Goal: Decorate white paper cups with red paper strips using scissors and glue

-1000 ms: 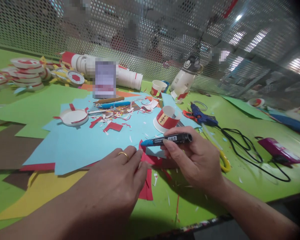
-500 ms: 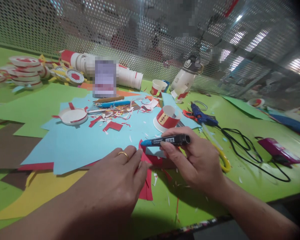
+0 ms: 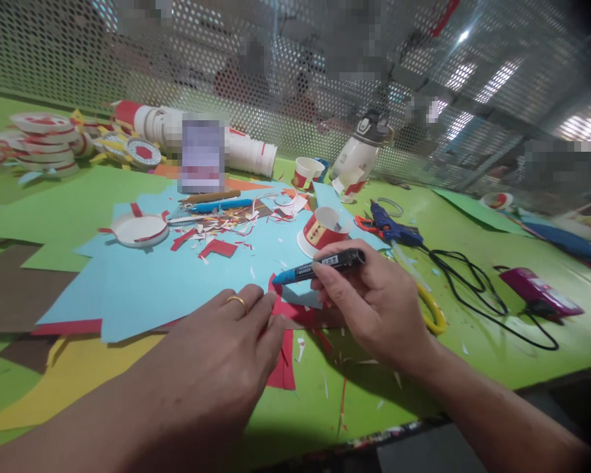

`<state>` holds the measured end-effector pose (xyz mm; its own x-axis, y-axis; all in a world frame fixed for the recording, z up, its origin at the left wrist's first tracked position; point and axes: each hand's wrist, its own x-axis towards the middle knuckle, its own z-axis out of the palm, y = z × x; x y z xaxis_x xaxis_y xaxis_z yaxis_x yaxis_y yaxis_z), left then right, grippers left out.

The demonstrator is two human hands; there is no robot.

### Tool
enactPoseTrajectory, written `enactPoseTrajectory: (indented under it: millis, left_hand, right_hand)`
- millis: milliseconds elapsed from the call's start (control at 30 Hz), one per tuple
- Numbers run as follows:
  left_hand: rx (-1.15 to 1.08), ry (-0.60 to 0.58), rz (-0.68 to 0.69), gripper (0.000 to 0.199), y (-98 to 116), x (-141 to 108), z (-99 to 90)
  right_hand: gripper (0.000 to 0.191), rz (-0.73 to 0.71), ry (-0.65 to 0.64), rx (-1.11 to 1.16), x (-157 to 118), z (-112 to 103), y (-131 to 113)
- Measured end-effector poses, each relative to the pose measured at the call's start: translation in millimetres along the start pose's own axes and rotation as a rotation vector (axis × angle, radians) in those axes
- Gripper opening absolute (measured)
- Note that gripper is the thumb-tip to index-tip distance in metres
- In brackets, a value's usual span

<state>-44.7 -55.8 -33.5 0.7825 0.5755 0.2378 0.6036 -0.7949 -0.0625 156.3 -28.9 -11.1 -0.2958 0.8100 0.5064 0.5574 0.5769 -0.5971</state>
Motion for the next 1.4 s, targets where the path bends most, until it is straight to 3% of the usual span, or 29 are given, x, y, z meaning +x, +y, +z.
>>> enactPoseTrajectory:
  millis: [200,333,700,1133,1400]
  left_hand:
    - [0.051,-0.062,-0.015,0.031,4.3,2.0,-5.5]
    - [0.049,-0.057,-0.041,0.035,4.6,1.4,-5.5]
    - [0.098,0.016,0.001,0.035,3.4,1.1,-0.3]
    - [-0.015,0.024,0.015,0.031,-1.0,1.0,4.3]
    - [0.098,-0.014,0.052,0.036,-1.4,0.3,2.8]
  right_hand:
    - [0.008,0.009,0.341,0.065,-4.1,-9.1,-7.2]
    - [0.008,0.013,0.419,0.006,-6.9,-9.3,-7.3]
    - [0.007,-0.076,0.165,-0.033,-7.9,-2.0,3.0]
    - [0.009,-0.024,0.088,0.013,-4.4,1.9,4.5]
    - [0.011,-0.001,0.053,0.022,-2.9,2.6,5.1]
